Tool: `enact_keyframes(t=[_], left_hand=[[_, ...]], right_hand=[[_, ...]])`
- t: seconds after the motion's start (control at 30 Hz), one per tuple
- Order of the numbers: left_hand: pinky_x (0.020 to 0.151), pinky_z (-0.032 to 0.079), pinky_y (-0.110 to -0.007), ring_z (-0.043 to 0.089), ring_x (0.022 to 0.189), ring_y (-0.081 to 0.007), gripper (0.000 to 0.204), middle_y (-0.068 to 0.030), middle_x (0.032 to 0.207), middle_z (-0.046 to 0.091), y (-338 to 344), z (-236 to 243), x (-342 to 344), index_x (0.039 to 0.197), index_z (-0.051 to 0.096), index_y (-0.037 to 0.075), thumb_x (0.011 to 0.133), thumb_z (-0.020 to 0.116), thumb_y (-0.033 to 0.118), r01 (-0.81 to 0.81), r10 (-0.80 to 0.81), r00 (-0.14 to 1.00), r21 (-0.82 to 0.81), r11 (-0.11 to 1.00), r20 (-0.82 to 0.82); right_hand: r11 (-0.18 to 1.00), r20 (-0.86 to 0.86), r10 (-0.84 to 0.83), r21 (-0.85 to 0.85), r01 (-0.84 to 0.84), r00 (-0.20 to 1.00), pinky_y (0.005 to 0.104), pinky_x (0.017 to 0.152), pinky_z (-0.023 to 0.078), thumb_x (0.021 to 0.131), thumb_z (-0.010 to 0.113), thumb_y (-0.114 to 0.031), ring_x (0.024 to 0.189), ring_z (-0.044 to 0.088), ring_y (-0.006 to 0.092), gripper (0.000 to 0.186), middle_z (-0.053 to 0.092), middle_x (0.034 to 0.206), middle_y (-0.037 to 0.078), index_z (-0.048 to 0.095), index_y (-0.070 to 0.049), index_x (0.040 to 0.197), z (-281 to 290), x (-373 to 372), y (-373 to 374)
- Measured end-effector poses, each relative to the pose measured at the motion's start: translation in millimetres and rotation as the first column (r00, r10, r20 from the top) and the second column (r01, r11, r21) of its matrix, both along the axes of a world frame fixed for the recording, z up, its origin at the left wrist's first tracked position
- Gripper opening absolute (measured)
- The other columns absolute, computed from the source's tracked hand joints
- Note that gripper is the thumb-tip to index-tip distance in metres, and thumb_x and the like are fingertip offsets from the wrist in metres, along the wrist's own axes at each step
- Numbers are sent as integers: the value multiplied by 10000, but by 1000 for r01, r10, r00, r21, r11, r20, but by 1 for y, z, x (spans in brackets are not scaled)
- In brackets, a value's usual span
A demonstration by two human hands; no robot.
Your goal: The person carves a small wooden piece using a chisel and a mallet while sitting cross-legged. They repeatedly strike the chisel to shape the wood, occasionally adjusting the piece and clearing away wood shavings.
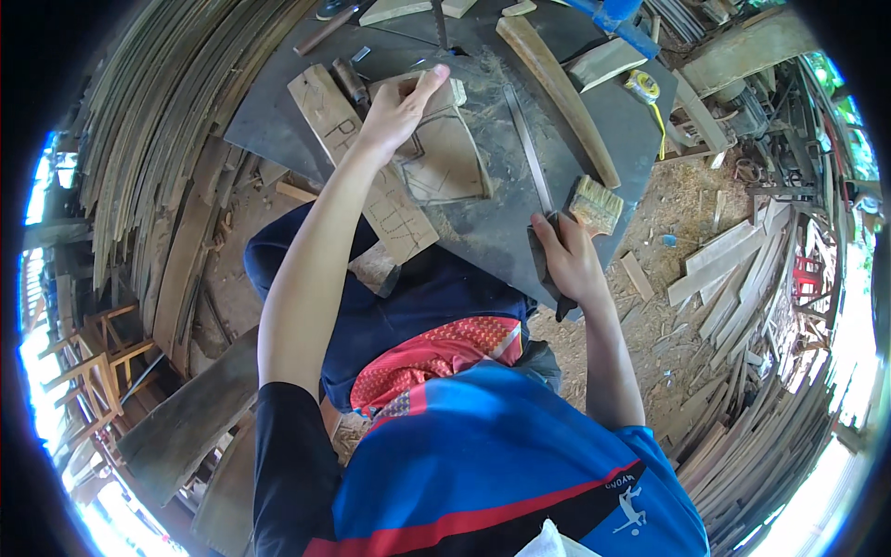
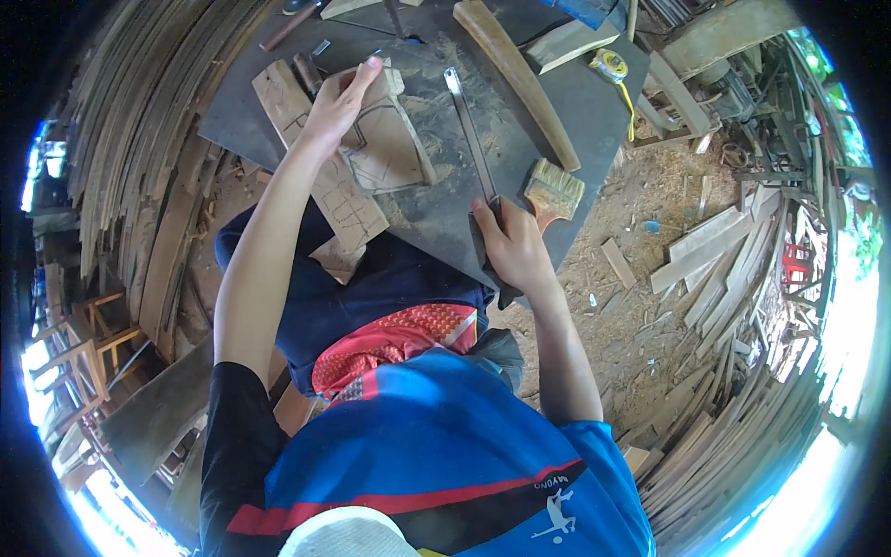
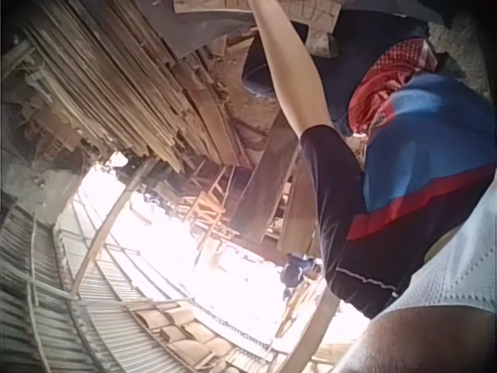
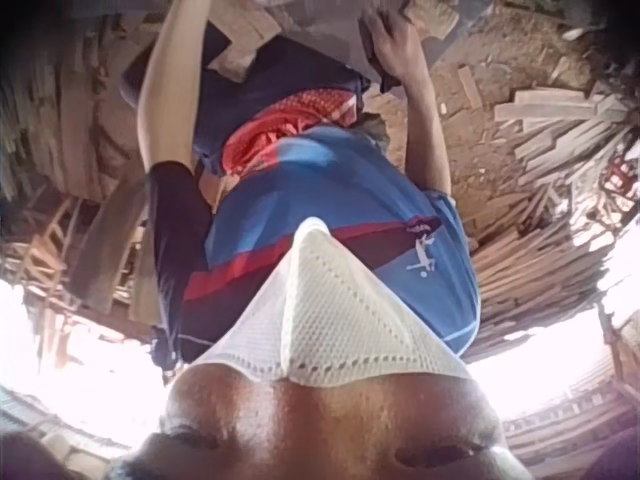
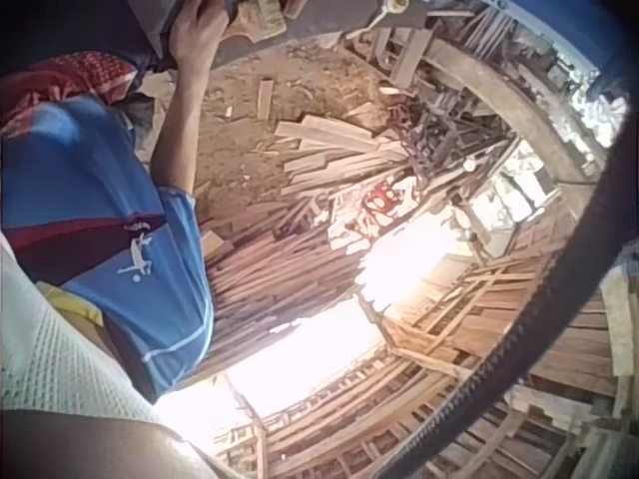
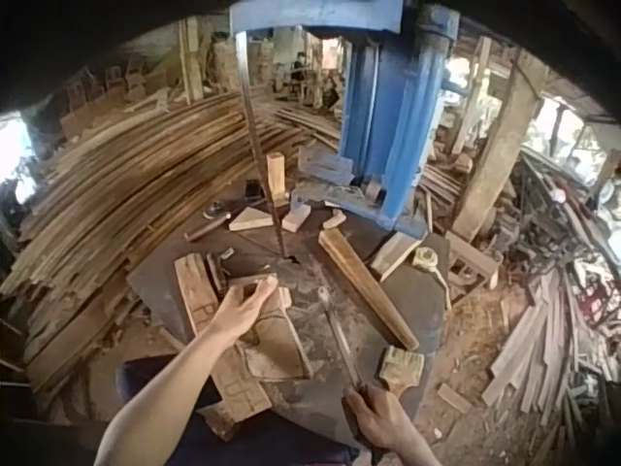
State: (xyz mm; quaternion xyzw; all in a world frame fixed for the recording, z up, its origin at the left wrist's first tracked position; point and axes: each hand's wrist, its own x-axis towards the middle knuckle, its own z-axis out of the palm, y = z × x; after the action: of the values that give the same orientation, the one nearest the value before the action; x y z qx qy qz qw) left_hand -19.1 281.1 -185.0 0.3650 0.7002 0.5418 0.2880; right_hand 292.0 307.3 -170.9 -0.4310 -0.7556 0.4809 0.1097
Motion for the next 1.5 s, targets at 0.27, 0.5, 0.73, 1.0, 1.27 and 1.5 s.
enact_keyframes(t=[0.27,0.5,0.73,1.0,1.27,1.5], left_hand=[[693,418,-289,530,721,-113,673,-2,718,606,-8,37,10,807,712,17,889,681,684,282,-365,913,-363,888,-184],[689,528,-393,676,735,-263,845,-128,740,668,-37,38,-21,851,684,11,632,788,821,298,-580,739,-606,738,-343],[963,491,-448,635,1108,-326,537,-142,1156,682,-58,6,-18,966,674,80,820,774,587,93,-365,630,-401,911,-685],[1171,309,-498,436,1383,-415,714,-221,1502,474,-129,-24,21,1503,412,15,1024,513,535,-618,309,567,-147,772,-764],[1031,404,-529,610,1175,-384,619,-233,1235,664,-121,-55,3,1261,587,-19,1034,450,540,-699,374,582,-209,684,-723],[1009,454,-531,675,1103,-423,720,-272,1055,729,-111,-19,-26,1163,623,17,1024,319,655,-603,234,762,-529,598,-604]], right_hand=[[990,-188,-63,-135,38,980,299,543,374,1016,666,-342,609,463,65,403,548,656,-8,614,15,837,-7,-8,-2],[981,-179,-10,-194,-26,984,293,538,391,994,691,-365,601,489,66,404,550,645,-16,631,17,874,-7,-46,-12],[978,-108,25,-202,-46,994,323,549,402,988,683,-383,599,494,88,433,522,625,14,611,25,865,-24,-64,-16],[990,-36,133,-40,-135,990,431,630,461,999,622,-424,654,625,290,474,586,653,194,602,37,895,-34,-90,-15],[857,201,391,278,-435,898,596,682,516,1057,479,-281,736,656,508,323,666,745,285,582,6,953,-29,-113,-24],[828,305,380,309,-468,873,611,697,533,1060,457,-259,742,666,527,314,651,730,331,572,17,964,-25,-125,-37]])
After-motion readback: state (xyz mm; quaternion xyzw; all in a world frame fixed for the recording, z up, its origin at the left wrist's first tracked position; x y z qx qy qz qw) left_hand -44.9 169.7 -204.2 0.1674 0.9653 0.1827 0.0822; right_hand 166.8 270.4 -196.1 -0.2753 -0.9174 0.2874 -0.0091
